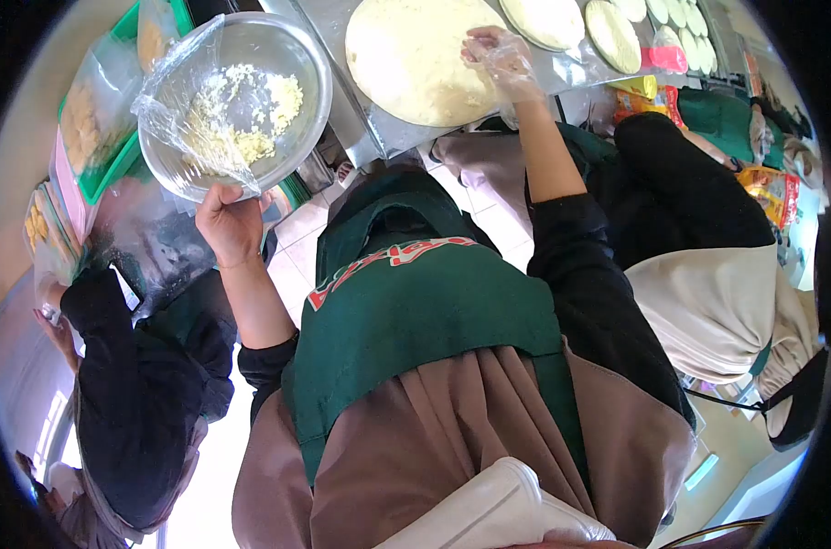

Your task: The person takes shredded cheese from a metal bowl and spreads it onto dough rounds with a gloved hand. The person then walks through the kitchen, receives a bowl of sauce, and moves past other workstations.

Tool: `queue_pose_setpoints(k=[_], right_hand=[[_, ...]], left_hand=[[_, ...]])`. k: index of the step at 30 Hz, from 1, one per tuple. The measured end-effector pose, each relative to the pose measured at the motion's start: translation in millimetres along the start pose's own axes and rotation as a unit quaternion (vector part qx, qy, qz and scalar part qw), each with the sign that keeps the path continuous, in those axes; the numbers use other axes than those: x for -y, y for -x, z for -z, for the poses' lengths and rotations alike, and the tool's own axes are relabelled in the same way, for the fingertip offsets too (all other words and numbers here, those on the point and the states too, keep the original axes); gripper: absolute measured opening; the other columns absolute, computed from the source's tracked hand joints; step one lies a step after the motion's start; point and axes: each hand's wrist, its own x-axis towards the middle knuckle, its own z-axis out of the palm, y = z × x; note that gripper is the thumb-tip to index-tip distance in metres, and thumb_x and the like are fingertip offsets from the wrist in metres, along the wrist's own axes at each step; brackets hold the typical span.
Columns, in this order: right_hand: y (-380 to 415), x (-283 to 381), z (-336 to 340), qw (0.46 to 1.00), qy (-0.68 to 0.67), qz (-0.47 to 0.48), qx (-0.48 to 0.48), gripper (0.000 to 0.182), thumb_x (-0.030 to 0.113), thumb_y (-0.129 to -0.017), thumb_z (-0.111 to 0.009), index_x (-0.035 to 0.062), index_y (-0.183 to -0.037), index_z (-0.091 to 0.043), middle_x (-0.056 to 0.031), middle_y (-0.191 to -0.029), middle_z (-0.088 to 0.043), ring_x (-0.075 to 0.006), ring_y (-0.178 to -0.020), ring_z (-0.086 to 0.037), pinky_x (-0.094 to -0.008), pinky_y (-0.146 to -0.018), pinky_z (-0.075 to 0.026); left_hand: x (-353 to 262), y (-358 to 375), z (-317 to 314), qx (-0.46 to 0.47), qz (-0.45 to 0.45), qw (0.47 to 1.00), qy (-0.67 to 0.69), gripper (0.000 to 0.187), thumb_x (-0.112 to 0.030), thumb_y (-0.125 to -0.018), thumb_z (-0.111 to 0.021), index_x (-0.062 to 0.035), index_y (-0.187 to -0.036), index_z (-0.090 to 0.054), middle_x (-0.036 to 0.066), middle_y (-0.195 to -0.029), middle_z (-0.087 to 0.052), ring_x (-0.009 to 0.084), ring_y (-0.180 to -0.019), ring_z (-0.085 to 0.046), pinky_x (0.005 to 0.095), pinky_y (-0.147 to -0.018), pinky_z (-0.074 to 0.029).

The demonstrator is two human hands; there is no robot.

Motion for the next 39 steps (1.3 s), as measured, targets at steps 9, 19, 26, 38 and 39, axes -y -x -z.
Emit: queue_pose_setpoints(k=[9,19,26,38,39], right_hand=[[-10.6,29.6,-27.9,0.993,0.108,-0.017,0.052,0.02,0.012,-0.076,-0.06,0.0018,-0.093,-0.061,-0.0071,-0.074,-0.062,-0.0111,-0.066,-0.06,-0.0209,-0.057,-0.047],[-58.4,-1.3,-7.5,0.986,-0.153,-0.056,0.022,0.019,0.003,-0.074,-0.061,-0.0048,-0.091,-0.058,-0.011,-0.083,-0.06,-0.016,-0.075,-0.061,-0.0218,-0.069,-0.05],[-77.7,22.4,0.1,0.997,0.071,-0.001,0.013,0.016,0.008,-0.075,-0.057,0.002,-0.089,-0.058,-0.0067,-0.075,-0.059,-0.0138,-0.066,-0.058,-0.0239,-0.055,-0.048],[-86.8,35.3,1.5,0.953,0.108,0.273,0.073,0.015,0.018,-0.072,-0.061,0.0042,-0.078,-0.062,-0.003,-0.069,-0.061,-0.0141,-0.061,-0.056,-0.0276,-0.057,-0.046],[-86.1,43.3,2.0,0.949,0.191,0.242,0.072,0.016,0.018,-0.072,-0.061,0.0038,-0.079,-0.062,-0.0033,-0.07,-0.061,-0.0145,-0.062,-0.056,-0.0286,-0.058,-0.046]], left_hand=[[3.5,-1.0,0.3,-0.027,0.0,0.999,0.023,0.04,0.0,-0.062,-0.042,0.0041,-0.102,-0.045,0.013,-0.091,-0.053,0.0252,-0.067,-0.054,0.0347,-0.048,-0.043],[5.2,-0.5,-0.5,-0.029,-0.022,0.999,0.028,0.033,0.002,-0.06,-0.043,0.0045,-0.093,-0.049,0.012,-0.091,-0.053,0.0239,-0.078,-0.053,0.0345,-0.058,-0.045],[4.8,-0.6,5.6,-0.013,-0.021,0.999,0.021,0.029,0.002,-0.06,-0.044,0.0046,-0.089,-0.049,0.011,-0.089,-0.053,0.0237,-0.075,-0.053,0.0347,-0.056,-0.044],[7.0,-3.2,8.3,-0.015,-0.013,0.999,0.035,0.046,0.004,-0.059,-0.044,0.0048,-0.104,-0.045,0.012,-0.099,-0.051,0.0258,-0.092,-0.05,0.0387,-0.079,-0.041],[5.3,-1.0,-0.6,-0.042,-0.019,0.998,0.036,0.025,0.001,-0.06,-0.044,0.0027,-0.085,-0.048,0.012,-0.09,-0.053,0.0247,-0.087,-0.05,0.0388,-0.08,-0.039]])
